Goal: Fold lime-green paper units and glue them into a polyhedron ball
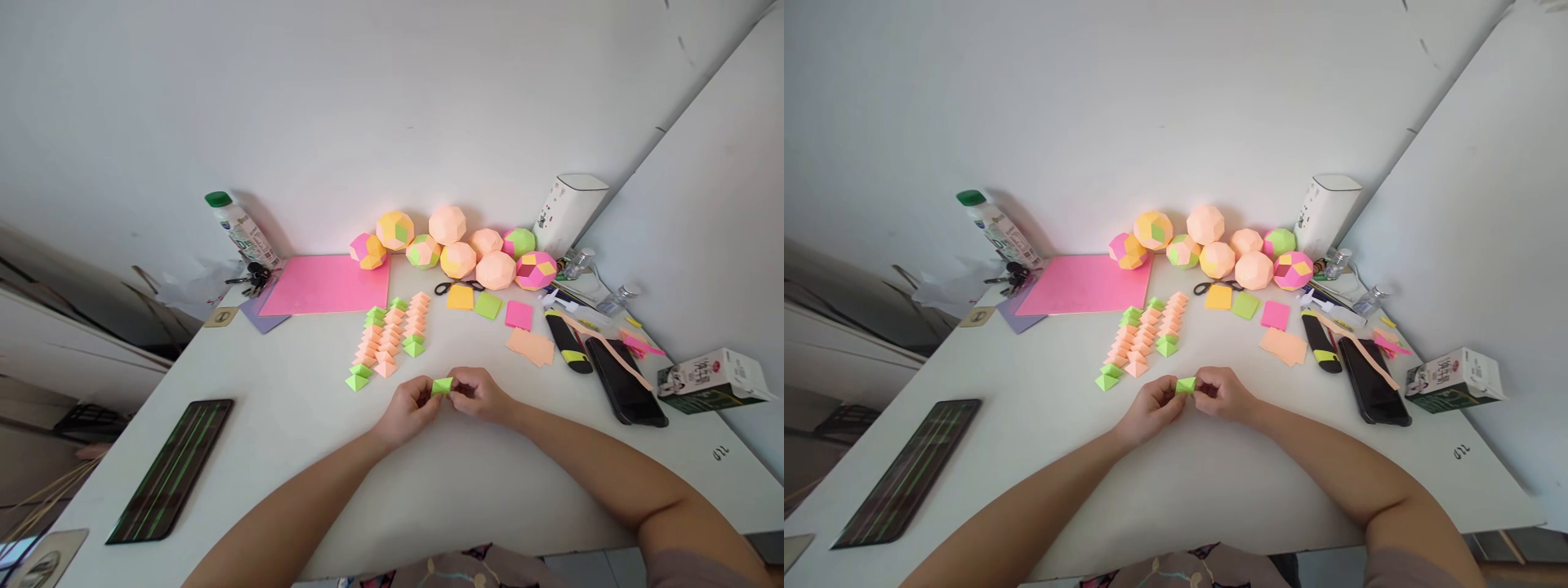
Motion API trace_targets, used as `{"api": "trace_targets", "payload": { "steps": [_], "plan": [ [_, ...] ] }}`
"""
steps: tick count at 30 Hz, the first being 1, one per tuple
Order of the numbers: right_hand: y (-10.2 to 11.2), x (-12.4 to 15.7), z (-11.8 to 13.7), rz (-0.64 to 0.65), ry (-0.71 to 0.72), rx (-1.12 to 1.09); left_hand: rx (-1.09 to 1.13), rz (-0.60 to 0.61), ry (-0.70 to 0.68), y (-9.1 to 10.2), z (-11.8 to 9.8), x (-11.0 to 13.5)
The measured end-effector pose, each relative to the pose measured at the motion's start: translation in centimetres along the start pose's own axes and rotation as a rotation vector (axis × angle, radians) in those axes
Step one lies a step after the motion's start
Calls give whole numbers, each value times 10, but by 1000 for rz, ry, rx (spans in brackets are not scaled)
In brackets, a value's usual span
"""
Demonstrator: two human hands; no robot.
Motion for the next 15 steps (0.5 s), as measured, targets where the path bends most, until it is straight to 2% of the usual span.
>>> {"api": "trace_targets", "payload": {
  "steps": [9, 12, 15],
  "plan": [
    [3, 1, -3, -17, -104, -146, 101, 5, 27, 2, 3, -1],
    [1, 2, -3, -14, -82, -133, 134, 15, 24, 4, 3, -2],
    [-2, 4, -5, -56, 6, -88, 173, 39, 12, 5, 3, -2]
  ]
}}
Point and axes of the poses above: each hand's wrist, its own x-axis away from the middle knuckle, its own y-axis out of the back of the hand, z = x × y, the point moved 2 cm from there along -x, towards the middle knuckle, and after that the axes turned 10 degrees about y, right-handed, at the moved point
